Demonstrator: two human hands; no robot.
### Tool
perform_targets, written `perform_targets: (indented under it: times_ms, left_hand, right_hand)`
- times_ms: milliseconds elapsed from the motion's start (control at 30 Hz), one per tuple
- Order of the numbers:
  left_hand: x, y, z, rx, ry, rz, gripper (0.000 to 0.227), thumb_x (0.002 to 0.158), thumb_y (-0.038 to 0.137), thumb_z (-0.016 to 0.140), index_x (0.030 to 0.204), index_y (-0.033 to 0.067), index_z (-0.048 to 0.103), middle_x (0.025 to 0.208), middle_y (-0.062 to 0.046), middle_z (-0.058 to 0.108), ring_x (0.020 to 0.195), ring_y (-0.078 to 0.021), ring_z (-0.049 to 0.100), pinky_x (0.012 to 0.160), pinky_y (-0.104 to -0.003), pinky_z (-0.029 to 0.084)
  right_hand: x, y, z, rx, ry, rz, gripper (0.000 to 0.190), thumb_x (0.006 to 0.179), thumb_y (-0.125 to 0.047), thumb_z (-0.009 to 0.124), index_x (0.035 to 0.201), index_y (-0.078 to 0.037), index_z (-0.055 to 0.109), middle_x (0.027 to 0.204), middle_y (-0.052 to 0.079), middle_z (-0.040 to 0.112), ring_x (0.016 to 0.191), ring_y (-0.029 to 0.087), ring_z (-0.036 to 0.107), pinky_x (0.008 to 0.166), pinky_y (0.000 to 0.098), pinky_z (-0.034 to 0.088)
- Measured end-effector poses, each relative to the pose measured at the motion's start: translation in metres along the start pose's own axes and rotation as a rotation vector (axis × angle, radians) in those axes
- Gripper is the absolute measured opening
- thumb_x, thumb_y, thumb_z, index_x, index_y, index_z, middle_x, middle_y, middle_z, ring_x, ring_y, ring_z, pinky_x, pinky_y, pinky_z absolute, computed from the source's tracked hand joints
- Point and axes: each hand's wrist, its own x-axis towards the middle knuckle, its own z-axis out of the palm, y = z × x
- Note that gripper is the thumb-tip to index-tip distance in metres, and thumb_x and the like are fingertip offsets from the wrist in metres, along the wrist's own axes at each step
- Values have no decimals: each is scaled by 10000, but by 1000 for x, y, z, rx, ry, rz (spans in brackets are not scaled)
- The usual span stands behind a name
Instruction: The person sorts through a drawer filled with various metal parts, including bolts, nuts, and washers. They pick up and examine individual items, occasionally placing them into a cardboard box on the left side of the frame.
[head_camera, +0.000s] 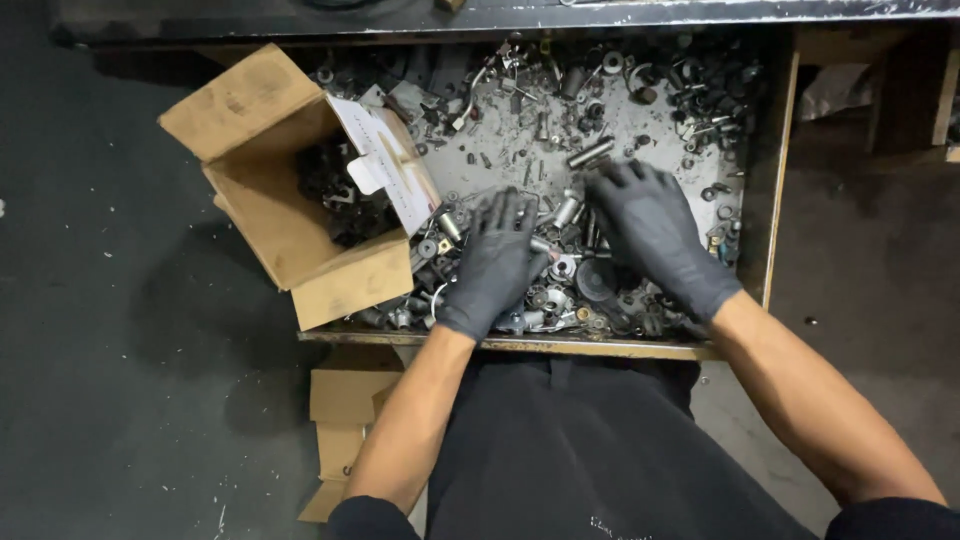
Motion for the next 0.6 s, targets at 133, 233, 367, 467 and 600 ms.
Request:
perform_targets:
  times_ms: [133,233,367,467,600]
  left_hand:
    - [-1,-23,48,52,51,77,406,885,328,645,1252,151,648,1145,-83,711,1039,-301,717,752,-486,603]
    - [33,-34,48,189,364,42,183,848,208,686,997,107,719,821,-86,734,801,-274,753,639,-408,597]
    - [109,-67,90,146,586,3,149,765,237,718,871,135,689,697,-64,665,669,-264,696,608,-437,577]
    - [123,-67,79,247,695,32,88,798,274,741,824,220,677,718,17,625,624,-202,662,553,-340,533]
    - [87,-47,51,-480,520,-100,75,849,226,756,919,250,741,798,3,724,817,-221,742,739,-330,589]
  right_hand:
    - [34,16,48,-155,30,-28,368,907,-273,647,1262,-178,679,1396,78,628,1396,309,528,1098,509,421]
    - [47,37,108,-211,104,-6,295,827,-345,762,1100,-237,730,1142,15,694,1191,272,643,1031,467,460]
    - [22,29,71,-188,124,-11,305,793,-331,806,1070,-239,716,1037,3,686,1057,264,676,915,432,498]
    - [5,17,16,-181,-2,-44,241,744,-377,790,956,-271,747,981,-12,700,1031,260,685,851,417,541]
    - [-5,6,-28,377,-124,180,238,937,-351,677,1135,-232,735,1090,56,732,1078,334,695,908,504,530]
